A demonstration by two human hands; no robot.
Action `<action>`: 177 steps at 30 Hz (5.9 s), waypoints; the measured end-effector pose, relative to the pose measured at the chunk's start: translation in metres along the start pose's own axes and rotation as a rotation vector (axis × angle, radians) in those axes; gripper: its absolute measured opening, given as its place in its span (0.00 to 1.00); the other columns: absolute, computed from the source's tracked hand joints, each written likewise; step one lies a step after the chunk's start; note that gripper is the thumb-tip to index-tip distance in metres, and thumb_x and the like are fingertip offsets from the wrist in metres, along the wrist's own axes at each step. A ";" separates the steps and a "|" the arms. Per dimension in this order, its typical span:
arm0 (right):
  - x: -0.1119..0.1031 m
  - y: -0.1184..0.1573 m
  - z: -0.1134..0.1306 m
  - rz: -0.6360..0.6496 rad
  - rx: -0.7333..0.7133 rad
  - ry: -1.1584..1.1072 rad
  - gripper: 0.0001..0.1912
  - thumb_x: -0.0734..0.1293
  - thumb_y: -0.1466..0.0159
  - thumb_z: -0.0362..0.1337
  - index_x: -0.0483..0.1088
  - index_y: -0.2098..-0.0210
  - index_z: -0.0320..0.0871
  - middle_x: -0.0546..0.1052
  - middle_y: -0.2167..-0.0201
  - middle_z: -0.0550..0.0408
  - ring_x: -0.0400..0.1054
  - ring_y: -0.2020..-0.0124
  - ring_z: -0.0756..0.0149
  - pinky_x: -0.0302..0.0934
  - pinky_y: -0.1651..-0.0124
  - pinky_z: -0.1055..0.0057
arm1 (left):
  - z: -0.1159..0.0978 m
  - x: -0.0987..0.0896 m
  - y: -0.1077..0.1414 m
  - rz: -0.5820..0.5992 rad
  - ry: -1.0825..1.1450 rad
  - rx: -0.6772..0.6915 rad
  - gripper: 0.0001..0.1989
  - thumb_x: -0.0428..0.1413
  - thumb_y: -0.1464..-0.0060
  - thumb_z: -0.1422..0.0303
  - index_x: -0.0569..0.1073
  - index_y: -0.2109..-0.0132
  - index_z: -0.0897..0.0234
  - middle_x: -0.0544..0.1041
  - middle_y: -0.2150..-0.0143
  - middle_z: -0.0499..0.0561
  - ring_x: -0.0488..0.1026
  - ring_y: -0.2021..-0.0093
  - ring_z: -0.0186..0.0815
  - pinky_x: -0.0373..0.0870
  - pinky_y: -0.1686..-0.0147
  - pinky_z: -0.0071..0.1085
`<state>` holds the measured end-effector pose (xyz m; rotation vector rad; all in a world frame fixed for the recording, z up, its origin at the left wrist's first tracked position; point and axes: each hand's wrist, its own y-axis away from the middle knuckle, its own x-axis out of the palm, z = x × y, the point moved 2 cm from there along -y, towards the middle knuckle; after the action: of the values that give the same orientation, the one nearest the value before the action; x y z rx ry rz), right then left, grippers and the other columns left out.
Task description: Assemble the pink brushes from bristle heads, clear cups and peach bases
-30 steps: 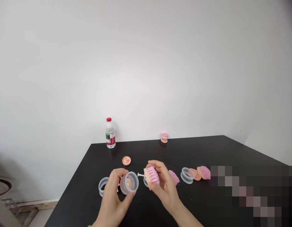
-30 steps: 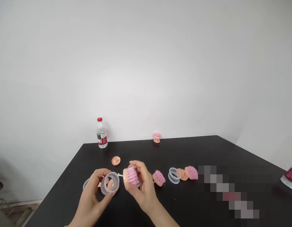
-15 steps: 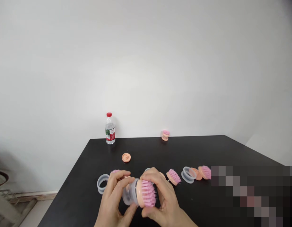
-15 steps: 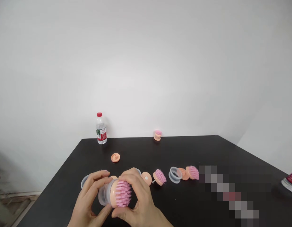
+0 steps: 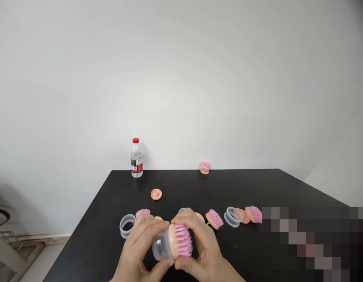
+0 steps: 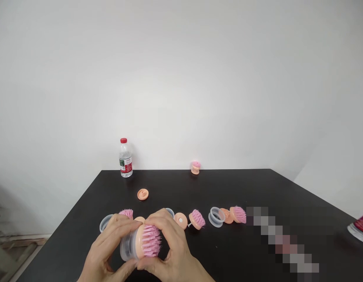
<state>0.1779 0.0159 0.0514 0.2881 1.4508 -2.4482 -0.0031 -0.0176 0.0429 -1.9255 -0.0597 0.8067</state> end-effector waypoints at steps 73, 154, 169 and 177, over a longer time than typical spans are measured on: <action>-0.005 0.016 -0.025 0.197 0.602 0.019 0.36 0.77 0.45 0.37 0.63 0.40 0.52 0.74 0.46 0.49 0.69 0.46 0.52 0.63 0.43 0.52 | 0.016 0.018 0.012 0.104 0.051 -0.326 0.15 0.63 0.44 0.66 0.63 0.57 0.56 0.76 0.55 0.51 0.71 0.53 0.42 0.71 0.52 0.43; 0.014 0.012 -0.025 0.058 0.269 -0.060 0.28 0.70 0.36 0.51 0.67 0.39 0.51 0.72 0.48 0.46 0.71 0.49 0.55 0.68 0.45 0.58 | 0.024 0.012 0.005 -0.037 1.165 -1.048 0.21 0.72 0.60 0.63 0.72 0.62 0.60 0.73 0.67 0.44 0.67 0.68 0.30 0.66 0.66 0.26; 0.002 0.003 -0.018 0.147 0.007 0.156 0.22 0.66 0.31 0.37 0.66 0.38 0.49 0.76 0.45 0.46 0.73 0.46 0.57 0.71 0.47 0.60 | 0.030 0.012 0.003 0.130 1.085 -1.055 0.20 0.70 0.58 0.58 0.70 0.64 0.61 0.76 0.69 0.48 0.73 0.71 0.34 0.70 0.70 0.29; -0.001 -0.003 -0.016 0.191 -0.146 0.091 0.18 0.59 0.28 0.28 0.69 0.43 0.47 0.75 0.44 0.46 0.71 0.43 0.63 0.73 0.46 0.64 | 0.031 0.018 0.008 0.241 1.201 -1.118 0.24 0.70 0.58 0.52 0.72 0.62 0.62 0.76 0.75 0.48 0.73 0.75 0.33 0.69 0.76 0.25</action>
<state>0.1786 0.0317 0.0467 0.4884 1.5529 -2.1918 -0.0089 0.0095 0.0189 -3.2088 0.5665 -0.5247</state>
